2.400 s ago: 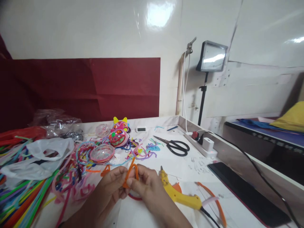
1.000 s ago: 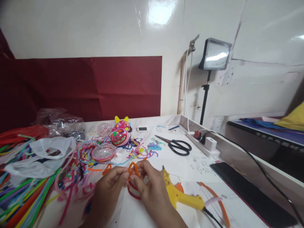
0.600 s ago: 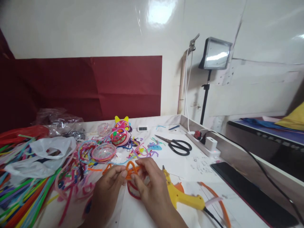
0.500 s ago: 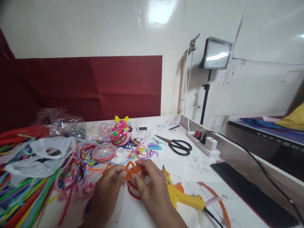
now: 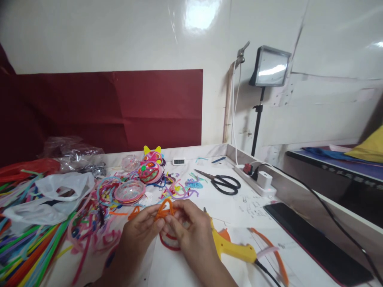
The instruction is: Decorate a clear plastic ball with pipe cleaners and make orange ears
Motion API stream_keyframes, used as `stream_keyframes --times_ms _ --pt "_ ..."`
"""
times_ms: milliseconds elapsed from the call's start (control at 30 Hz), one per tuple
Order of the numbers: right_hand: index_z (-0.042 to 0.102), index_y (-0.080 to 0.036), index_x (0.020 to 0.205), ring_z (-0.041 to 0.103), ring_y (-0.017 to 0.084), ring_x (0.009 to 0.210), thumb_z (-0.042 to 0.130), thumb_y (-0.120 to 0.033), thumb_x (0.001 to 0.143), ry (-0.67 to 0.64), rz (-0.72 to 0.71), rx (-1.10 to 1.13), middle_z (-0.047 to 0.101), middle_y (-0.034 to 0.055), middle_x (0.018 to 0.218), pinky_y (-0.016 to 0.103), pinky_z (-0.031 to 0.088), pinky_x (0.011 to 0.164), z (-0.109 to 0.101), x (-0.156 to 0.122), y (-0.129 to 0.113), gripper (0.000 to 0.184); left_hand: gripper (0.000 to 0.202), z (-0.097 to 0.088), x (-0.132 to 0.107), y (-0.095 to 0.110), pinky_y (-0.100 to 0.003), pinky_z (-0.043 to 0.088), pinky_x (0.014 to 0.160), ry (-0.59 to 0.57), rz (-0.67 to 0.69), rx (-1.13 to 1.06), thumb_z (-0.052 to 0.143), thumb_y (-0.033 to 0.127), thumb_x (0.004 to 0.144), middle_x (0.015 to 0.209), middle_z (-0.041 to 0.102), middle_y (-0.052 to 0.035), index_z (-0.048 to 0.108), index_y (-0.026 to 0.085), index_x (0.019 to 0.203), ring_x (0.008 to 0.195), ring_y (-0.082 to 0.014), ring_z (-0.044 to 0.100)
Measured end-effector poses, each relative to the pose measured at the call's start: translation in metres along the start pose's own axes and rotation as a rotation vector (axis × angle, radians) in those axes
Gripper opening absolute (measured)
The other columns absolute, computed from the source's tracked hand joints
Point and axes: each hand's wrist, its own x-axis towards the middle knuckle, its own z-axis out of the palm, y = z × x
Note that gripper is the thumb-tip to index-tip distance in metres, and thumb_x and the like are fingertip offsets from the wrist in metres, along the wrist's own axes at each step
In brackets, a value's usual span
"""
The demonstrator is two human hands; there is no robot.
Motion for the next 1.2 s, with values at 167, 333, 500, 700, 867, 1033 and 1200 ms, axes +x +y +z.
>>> stream_keyframes --times_ms 167,333,500,700,867,1033,1200 --pt "0.066 -0.021 0.088 0.062 0.018 0.079 0.057 -0.025 0.085 -0.050 -0.084 -0.067 0.067 0.0055 0.087 0.027 0.050 0.069 -0.003 0.000 -0.001 0.011 0.021 -0.002 -0.001 0.006 -0.024 0.055 0.058 0.011 0.015 0.058 0.068 0.025 0.068 0.072 0.074 -0.0026 0.069 0.017 0.088 0.058 -0.0156 0.066" --pt "0.066 -0.020 0.084 0.062 0.018 0.079 0.055 -0.025 0.086 -0.082 -0.111 -0.094 0.066 0.0055 0.087 0.026 0.049 0.068 -0.005 0.001 -0.004 0.012 0.016 0.001 -0.002 0.009 -0.022 0.053 0.054 0.034 0.011 0.103 0.067 0.024 0.068 0.062 0.073 -0.0010 0.070 0.017 0.081 0.054 -0.0151 0.065" --pt "0.067 -0.019 0.084 0.061 0.017 0.076 0.055 -0.024 0.086 -0.119 -0.108 -0.114 0.064 0.0054 0.084 0.026 0.048 0.065 -0.004 0.001 -0.005 0.013 0.017 -0.002 0.000 0.005 -0.025 0.055 0.058 0.000 -0.004 0.097 0.066 0.026 0.071 0.065 0.073 -0.0025 0.070 0.016 0.084 0.060 -0.0173 0.068" --pt "0.062 -0.022 0.103 0.060 0.018 0.080 0.059 -0.025 0.083 -0.026 -0.125 -0.101 0.060 0.0087 0.108 0.028 0.050 0.064 -0.005 0.001 0.001 0.020 0.019 -0.003 0.002 0.000 -0.024 0.052 0.053 0.075 -0.036 0.009 0.069 0.030 0.069 0.054 0.069 -0.0003 0.070 0.014 0.079 0.049 -0.0146 0.063" --pt "0.062 -0.022 0.105 0.057 0.023 0.087 0.057 -0.024 0.085 0.015 -0.250 -0.315 0.065 0.0078 0.094 0.036 0.047 0.075 -0.011 0.003 0.002 0.020 0.021 -0.001 0.002 0.001 -0.025 0.051 0.053 0.100 -0.050 -0.006 0.069 0.031 0.068 0.051 0.066 -0.0002 0.070 0.013 0.078 0.047 -0.0144 0.061" --pt "0.064 -0.021 0.095 0.055 0.023 0.082 0.055 -0.024 0.086 -0.015 -0.279 -0.389 0.065 0.0071 0.083 0.035 0.044 0.070 -0.010 0.002 0.000 0.013 0.022 -0.001 0.002 0.003 -0.026 0.053 0.053 0.137 -0.092 -0.012 0.071 0.032 0.066 0.052 0.067 -0.0006 0.070 0.013 0.077 0.047 -0.0145 0.062" --pt "0.064 -0.020 0.093 0.056 0.022 0.081 0.052 -0.027 0.088 -0.058 -0.232 -0.353 0.063 0.0065 0.080 0.035 0.043 0.069 -0.008 0.001 0.000 0.015 0.022 0.000 0.002 0.003 -0.025 0.052 0.051 0.115 -0.087 -0.018 0.072 0.033 0.065 0.052 0.067 -0.0015 0.070 0.013 0.075 0.047 -0.0146 0.062"
